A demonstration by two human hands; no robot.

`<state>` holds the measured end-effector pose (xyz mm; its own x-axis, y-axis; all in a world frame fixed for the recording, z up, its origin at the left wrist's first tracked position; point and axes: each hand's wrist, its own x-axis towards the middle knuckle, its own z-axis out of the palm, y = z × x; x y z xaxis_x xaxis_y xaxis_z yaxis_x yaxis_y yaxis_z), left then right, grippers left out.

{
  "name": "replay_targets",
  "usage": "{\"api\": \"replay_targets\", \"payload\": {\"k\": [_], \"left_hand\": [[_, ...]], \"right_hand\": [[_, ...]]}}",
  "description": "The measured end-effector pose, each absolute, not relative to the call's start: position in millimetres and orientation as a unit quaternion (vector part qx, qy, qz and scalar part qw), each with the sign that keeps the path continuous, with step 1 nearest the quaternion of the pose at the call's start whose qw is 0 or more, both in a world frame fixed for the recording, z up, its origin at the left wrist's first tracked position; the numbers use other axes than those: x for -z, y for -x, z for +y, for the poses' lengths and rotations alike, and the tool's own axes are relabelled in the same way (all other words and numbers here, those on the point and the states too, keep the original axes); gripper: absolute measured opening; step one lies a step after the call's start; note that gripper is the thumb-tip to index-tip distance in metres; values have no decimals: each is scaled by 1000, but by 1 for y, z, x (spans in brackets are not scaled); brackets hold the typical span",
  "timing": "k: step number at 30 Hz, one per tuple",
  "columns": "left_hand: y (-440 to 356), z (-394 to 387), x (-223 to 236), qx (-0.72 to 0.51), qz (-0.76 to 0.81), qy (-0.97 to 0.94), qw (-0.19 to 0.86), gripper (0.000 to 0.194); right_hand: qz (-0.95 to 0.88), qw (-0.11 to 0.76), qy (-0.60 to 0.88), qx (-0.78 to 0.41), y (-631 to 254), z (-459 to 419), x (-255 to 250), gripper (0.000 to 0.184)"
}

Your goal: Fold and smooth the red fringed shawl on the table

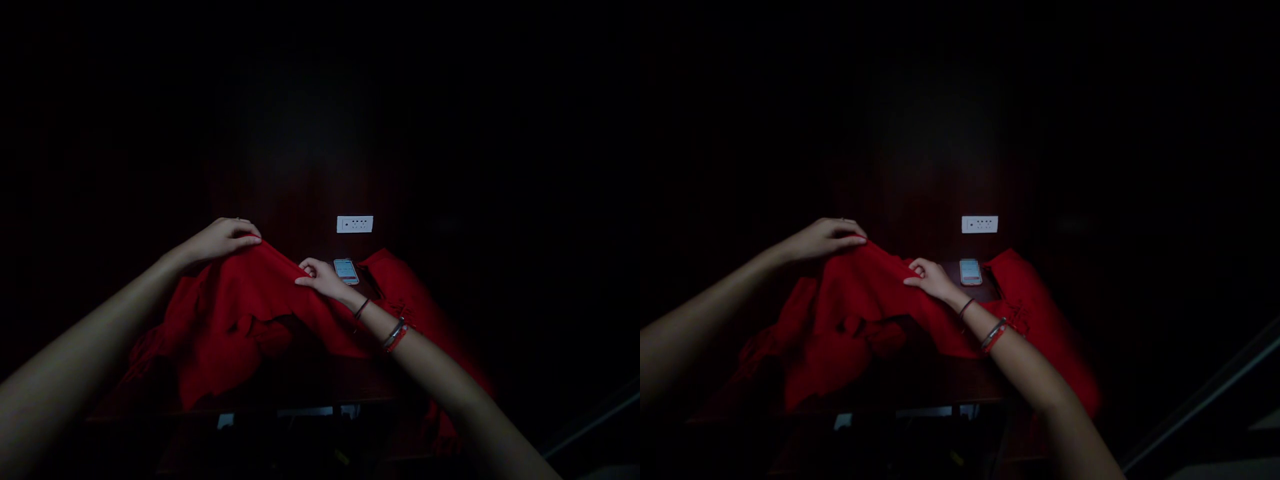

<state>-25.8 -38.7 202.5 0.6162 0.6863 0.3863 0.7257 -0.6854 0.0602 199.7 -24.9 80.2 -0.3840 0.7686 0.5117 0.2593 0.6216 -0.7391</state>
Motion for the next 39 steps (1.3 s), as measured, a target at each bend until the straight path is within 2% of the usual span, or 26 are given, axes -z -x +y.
{"api": "replay_targets", "payload": {"k": [5,8,12,18,22,24,26,28,31,33,39], "left_hand": [[21,-37,-198,211,-391,894,60,39],[17,-37,-204,267,-406,870,89,39],[21,-36,-221,344,-438,821,128,37],[32,-42,-238,353,-511,775,118,45],[35,-50,-243,358,-535,754,127,49],[38,-48,-241,347,-541,754,136,48],[44,-39,-233,296,-550,767,150,44],[53,-24,-216,203,-554,792,155,40],[74,-1,-177,70,-548,826,114,34],[89,9,-150,15,-545,835,77,30],[124,19,-106,6,-557,830,24,29]], "right_hand": [[-824,294,329,-356,-241,-35,-117,24],[-835,250,310,-380,-260,-42,-133,24],[-842,215,323,-374,-279,-46,-131,25],[-848,279,329,-308,-299,-41,-124,22],[-820,373,350,-257,-299,-40,-121,20],[-803,420,363,-218,-294,-41,-108,19],[-799,433,384,-166,-290,-45,-83,24],[-818,388,412,-106,-289,-50,-50,25],[-872,207,436,-86,-297,-58,0,20],[-886,131,436,-89,-306,-62,22,21],[-883,80,458,-64,-319,-66,34,13]]}}
